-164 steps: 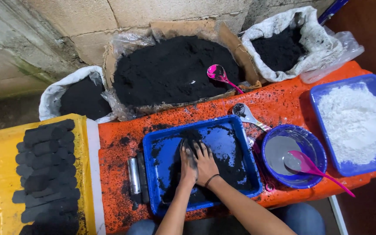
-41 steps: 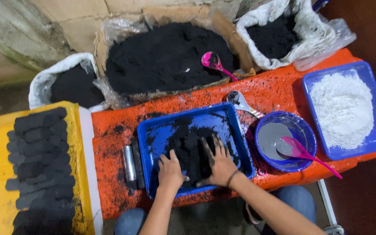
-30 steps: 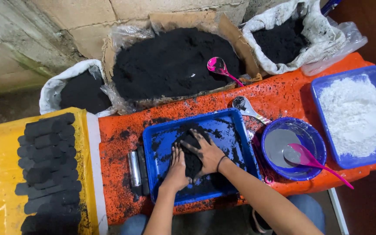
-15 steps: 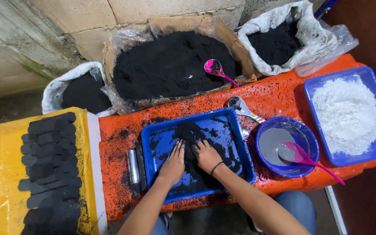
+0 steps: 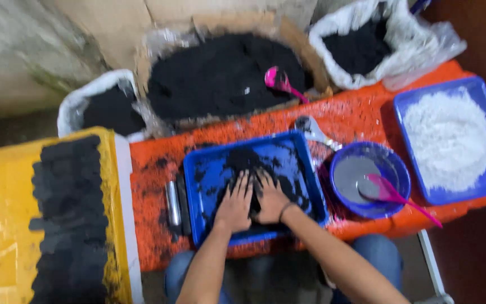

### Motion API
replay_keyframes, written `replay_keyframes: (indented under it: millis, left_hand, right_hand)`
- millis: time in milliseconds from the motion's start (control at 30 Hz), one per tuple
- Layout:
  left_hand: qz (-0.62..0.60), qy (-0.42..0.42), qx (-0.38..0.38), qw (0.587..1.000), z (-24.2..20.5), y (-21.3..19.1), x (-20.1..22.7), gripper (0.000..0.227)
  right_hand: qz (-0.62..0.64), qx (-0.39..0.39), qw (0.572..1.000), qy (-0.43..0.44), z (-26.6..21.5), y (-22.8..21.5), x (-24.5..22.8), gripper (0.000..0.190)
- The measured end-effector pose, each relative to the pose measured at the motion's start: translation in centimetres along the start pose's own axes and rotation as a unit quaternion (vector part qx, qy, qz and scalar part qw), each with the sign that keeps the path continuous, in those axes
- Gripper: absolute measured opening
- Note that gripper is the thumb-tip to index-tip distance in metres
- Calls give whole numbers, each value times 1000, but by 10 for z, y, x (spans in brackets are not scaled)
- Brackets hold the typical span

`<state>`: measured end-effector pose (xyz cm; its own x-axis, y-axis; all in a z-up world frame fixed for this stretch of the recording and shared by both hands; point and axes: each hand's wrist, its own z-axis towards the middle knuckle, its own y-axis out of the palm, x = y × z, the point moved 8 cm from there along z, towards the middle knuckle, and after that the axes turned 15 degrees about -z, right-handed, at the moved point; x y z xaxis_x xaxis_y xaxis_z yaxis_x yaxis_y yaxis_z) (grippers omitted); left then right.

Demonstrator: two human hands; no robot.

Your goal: Kneading a black mixture, likely charcoal paste, in a blue tray using both hands to ensure a consistent texture.

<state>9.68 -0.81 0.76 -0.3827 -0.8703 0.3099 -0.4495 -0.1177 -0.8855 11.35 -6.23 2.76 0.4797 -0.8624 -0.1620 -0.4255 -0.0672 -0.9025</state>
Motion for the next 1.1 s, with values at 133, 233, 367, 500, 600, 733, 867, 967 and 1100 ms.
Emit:
replay_keyframes:
  millis: [133, 233, 367, 500, 600, 733, 867, 967, 1100]
  left_hand:
    - [2, 1, -12, 1000, 13, 9, -7, 98]
    - [-73, -17, 13, 997, 18, -5, -18, 92]
    - [-120, -55, 44, 990, 17, -7, -44, 69]
    - [-69, -51, 59, 995, 19, -4, -45, 75]
    - [-54, -59, 1, 997, 16, 3, -37, 76]
    - [-15, -76, -26, 997, 15, 3, -39, 78]
    - [-20, -88, -58, 994, 15, 7, -33, 75]
    - [-33, -101, -58, 993, 15, 6, -35, 77]
    - [-161, -79, -31, 983, 17, 7, -40, 74]
  right_hand:
    - [-44, -21, 999, -1, 9, -5, 4, 95]
    - [-6, -14, 1000, 10, 12, -10, 8, 82]
    - [-58, -10, 998, -7, 17, -9, 5, 62]
    - [-79, 10, 996, -27, 26, -2, 5, 63]
    - [-75, -6, 997, -4, 23, 8, 8, 66]
    - [-32, -6, 999, 21, 25, 4, 6, 68]
    - [-5, -6, 999, 37, 23, 10, 9, 68]
    - [16, 6, 1000, 17, 24, 9, 7, 73]
    - [-35, 12, 998, -58, 18, 1, 3, 96]
